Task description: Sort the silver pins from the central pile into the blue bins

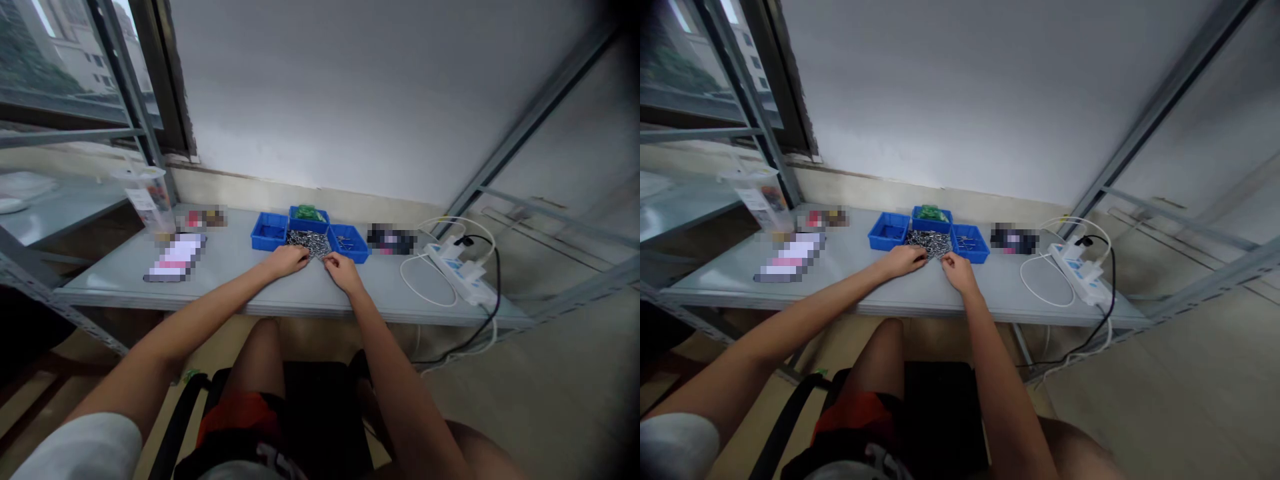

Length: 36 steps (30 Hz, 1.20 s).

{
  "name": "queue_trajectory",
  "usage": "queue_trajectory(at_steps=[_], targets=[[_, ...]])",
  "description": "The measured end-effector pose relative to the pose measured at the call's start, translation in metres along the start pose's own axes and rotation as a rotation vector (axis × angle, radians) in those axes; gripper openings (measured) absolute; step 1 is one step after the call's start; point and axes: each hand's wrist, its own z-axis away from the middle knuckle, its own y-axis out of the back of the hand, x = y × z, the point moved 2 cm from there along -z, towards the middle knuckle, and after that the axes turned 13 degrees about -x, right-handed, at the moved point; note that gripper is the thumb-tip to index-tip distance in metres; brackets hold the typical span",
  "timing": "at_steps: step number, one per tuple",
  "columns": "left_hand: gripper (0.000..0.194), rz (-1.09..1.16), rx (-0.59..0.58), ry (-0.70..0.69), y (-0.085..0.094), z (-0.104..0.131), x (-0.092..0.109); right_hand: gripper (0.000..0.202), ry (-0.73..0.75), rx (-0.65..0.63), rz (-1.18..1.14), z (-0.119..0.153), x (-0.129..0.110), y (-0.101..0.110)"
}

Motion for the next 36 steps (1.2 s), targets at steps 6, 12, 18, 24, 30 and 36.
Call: queue_trajectory(at_steps=[6, 12, 18, 24, 30, 36], targets=[[0.02, -0.018, -0.018, 0.04, 0.004, 0.002, 0.007, 0.019, 0.017, -0.064, 0.025, 0.0, -0.005, -0.001], [0.016, 0.024, 0.029, -0.004, 0.015, 0.009, 0.007, 0.019, 0.057, -0.119, 0.095, 0.003, -0.008, -0.001], [0.011, 0.325, 0.06, -0.157, 0.016, 0.015, 0.007, 0.032, 0.17, -0.089, 0.015, 0.007, -0.013, -0.004], [0.008, 0.459, 0.112, -0.181, 0.0, 0.007, 0.01, 0.016, 0.262, -0.185, 0.122, 0.01, -0.022, -0.005], [0.011, 0.484, 0.064, -0.167, -0.002, 0.01, 0.004, 0.013, 0.223, -0.271, 0.153, 0.011, -0.028, -0.004], [0.016, 0.505, 0.01, -0.116, 0.002, 0.017, 0.007, 0.012, 0.156, -0.354, 0.029, 0.02, -0.034, 0.004]])
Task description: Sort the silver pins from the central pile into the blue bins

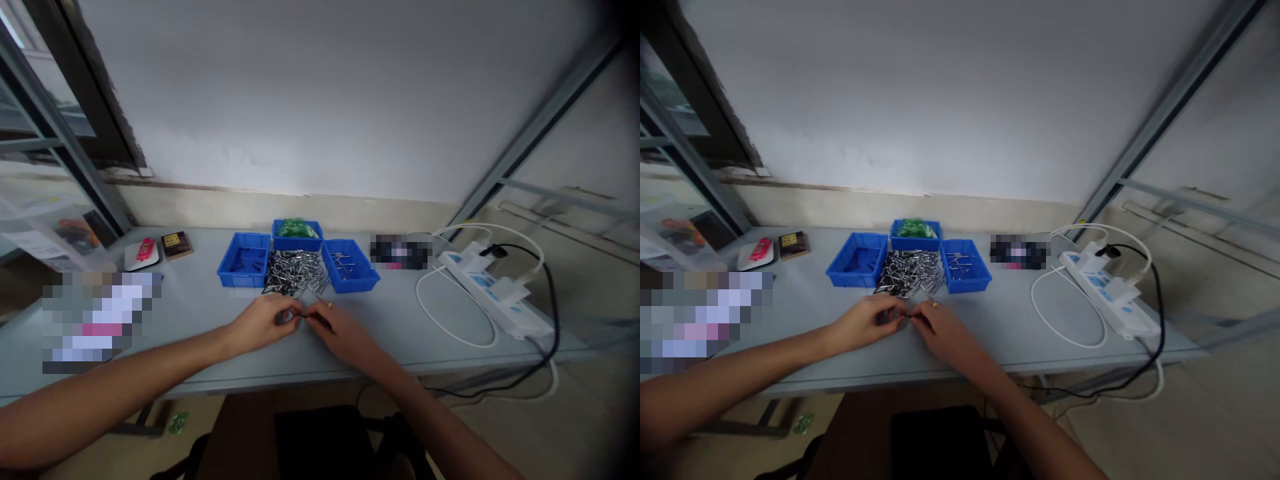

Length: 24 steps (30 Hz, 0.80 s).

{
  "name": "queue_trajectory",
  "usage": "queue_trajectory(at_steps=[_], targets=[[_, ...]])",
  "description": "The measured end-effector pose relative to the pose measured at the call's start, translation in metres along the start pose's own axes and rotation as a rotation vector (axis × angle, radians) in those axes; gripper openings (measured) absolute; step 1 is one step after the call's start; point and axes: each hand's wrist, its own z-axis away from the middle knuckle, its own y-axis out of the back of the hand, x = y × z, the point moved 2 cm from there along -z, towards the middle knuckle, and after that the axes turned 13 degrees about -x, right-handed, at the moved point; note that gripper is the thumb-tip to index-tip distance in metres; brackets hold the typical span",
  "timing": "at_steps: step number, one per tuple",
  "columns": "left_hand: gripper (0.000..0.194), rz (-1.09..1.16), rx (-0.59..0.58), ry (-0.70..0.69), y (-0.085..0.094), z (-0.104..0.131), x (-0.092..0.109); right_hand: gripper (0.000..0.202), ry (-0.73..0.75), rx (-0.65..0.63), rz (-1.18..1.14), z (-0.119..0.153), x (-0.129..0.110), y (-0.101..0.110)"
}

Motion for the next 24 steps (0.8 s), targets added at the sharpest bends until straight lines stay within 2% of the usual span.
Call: queue_trajectory(at_steps=[5, 11, 17, 21, 24], targets=[[0.018, -0.002, 0.038, -0.019, 0.005, -0.002, 0.002, 0.012, 0.002, 0.029, 0.047, -0.002, -0.005, 0.014], [0.02, 0.004, 0.089, -0.04, 0.012, -0.002, 0.004, 0.012, 0.028, 0.024, 0.056, -0.007, 0.002, 0.023], [0.022, 0.014, 0.15, -0.107, 0.011, -0.001, 0.005, 0.012, 0.009, 0.092, -0.053, 0.0, 0.002, 0.01], [0.021, 0.016, 0.081, -0.285, 0.01, 0.004, 0.012, 0.015, -0.01, 0.019, -0.106, 0.001, 0.001, -0.001], [0.019, 0.02, 0.057, -0.277, 0.011, 0.006, 0.017, 0.016, 0.017, -0.039, -0.143, 0.001, 0.0, -0.003]])
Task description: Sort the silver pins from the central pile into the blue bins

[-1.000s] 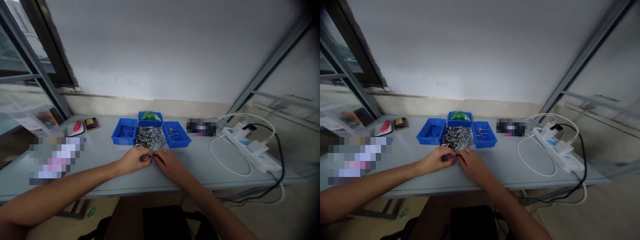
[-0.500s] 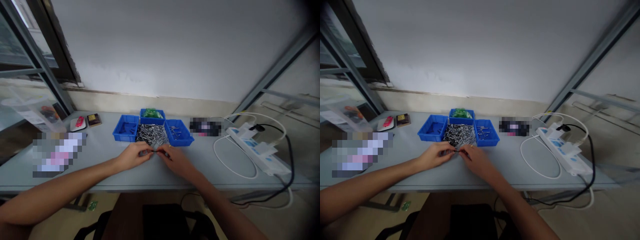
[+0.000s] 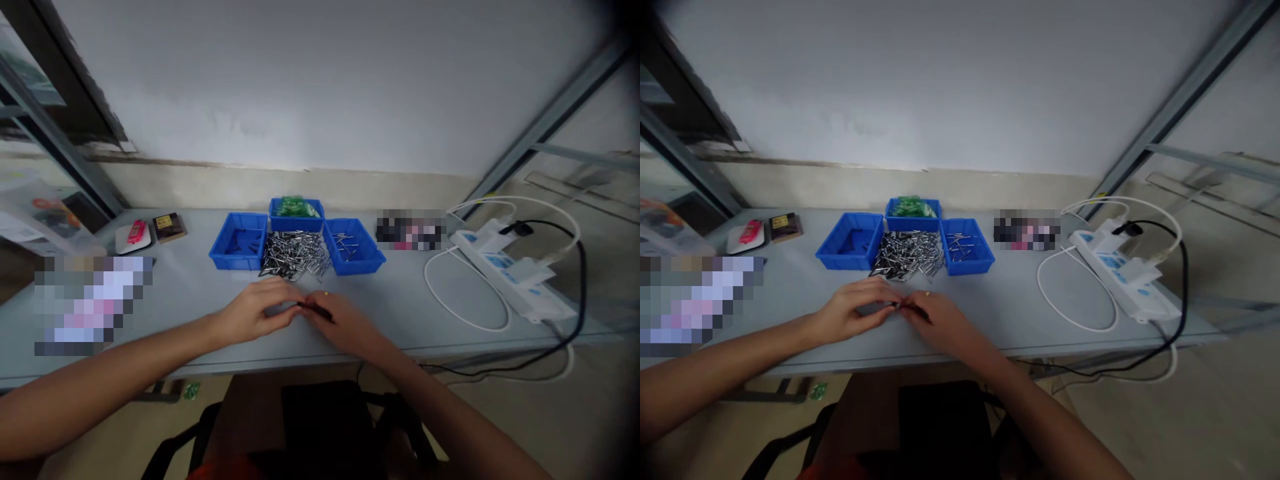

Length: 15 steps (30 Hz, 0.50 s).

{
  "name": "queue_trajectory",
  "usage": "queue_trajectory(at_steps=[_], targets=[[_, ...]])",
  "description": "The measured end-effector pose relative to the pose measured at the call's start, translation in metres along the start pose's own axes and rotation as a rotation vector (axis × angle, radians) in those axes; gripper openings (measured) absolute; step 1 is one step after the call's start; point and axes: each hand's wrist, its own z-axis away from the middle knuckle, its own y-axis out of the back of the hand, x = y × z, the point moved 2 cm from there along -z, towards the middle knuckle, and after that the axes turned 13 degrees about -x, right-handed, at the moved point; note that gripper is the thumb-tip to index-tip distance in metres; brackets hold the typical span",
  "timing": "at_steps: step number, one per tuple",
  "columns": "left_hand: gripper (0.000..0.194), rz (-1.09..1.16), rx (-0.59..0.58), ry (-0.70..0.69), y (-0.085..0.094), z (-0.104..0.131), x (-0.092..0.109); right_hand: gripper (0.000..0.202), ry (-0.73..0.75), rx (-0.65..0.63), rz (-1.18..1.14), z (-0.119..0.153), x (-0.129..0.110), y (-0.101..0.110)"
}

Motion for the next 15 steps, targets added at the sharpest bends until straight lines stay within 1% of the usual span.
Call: queue_trajectory(at_steps=[3, 6, 8, 11, 15], targets=[[0.015, -0.012, 0.002, 0.094, 0.0003, 0.0003, -0.0014, 0.016, 0.0, -0.002, -0.044, 0.0003, -0.0009, 0.0013], [0.013, -0.058, -0.033, 0.166, -0.0014, -0.0007, -0.006, 0.017, 0.012, 0.005, -0.033, 0.0007, -0.0018, 0.0021], [0.013, -0.102, -0.081, 0.171, -0.0029, -0.0015, -0.0073, 0.019, 0.016, 0.005, -0.015, 0.0008, -0.0012, 0.0012], [0.014, -0.173, -0.154, 0.139, -0.0053, -0.0019, -0.0057, 0.022, 0.006, -0.01, 0.021, 0.0003, 0.0006, -0.0018], [0.012, -0.207, -0.178, 0.13, -0.0078, -0.0011, -0.004, 0.021, 0.009, 0.002, 0.028, 0.0003, 0.0, -0.0036]])
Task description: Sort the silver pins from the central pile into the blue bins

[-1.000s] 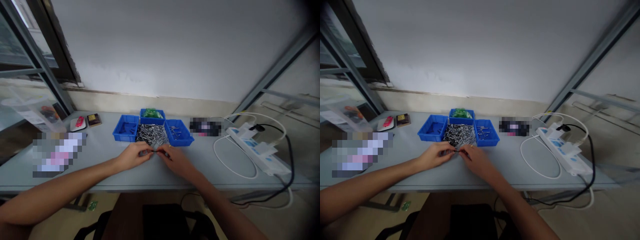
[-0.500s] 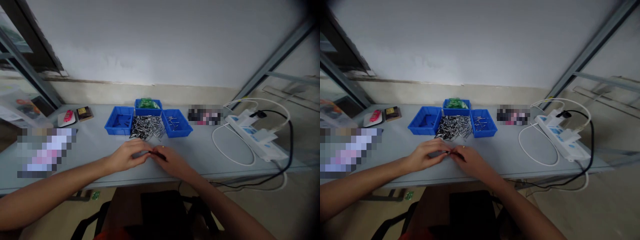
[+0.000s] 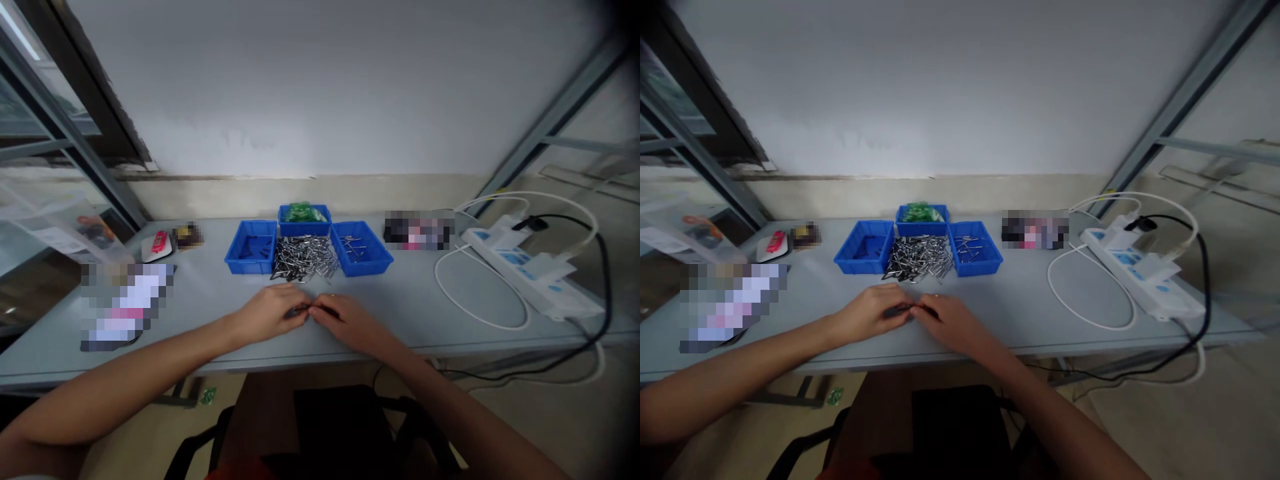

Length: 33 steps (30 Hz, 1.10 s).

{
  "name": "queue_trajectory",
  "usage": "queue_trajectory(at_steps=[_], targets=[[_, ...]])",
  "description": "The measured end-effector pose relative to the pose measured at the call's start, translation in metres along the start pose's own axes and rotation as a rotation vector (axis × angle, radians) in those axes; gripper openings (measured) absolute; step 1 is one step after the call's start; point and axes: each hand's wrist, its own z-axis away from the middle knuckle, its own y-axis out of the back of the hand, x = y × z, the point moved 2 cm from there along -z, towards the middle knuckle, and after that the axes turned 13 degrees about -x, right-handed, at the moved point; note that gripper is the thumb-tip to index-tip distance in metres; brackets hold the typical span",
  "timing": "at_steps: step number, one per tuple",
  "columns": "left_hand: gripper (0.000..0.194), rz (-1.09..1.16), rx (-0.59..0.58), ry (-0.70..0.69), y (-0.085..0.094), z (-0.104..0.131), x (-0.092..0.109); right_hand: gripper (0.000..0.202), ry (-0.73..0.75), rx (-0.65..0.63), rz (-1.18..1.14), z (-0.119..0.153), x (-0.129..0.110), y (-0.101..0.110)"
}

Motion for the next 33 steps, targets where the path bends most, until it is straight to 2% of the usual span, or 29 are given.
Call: queue_trajectory(at_steps=[12, 23, 27, 30, 33], targets=[[0.022, -0.178, 0.1, -0.141, 0.0058, 0.0031, 0.0068, 0.028, 0.022, -0.056, -0.124, 0.005, -0.0078, 0.0027], [0.021, -0.145, 0.043, -0.113, 0.0056, 0.0045, 0.0038, 0.026, -0.031, -0.018, -0.1, 0.003, -0.004, 0.0002], [0.015, -0.149, -0.036, -0.053, 0.0056, 0.0017, 0.0026, 0.016, -0.041, 0.017, -0.153, 0.0044, -0.0032, -0.001], [0.011, -0.149, -0.111, -0.03, 0.0026, -0.0002, 0.0013, 0.022, -0.056, 0.003, -0.18, 0.005, -0.003, -0.0025], [0.01, -0.154, -0.138, -0.007, 0.0013, -0.0002, 0.0012, 0.021, -0.057, -0.002, -0.174, 0.0057, -0.004, -0.0027]])
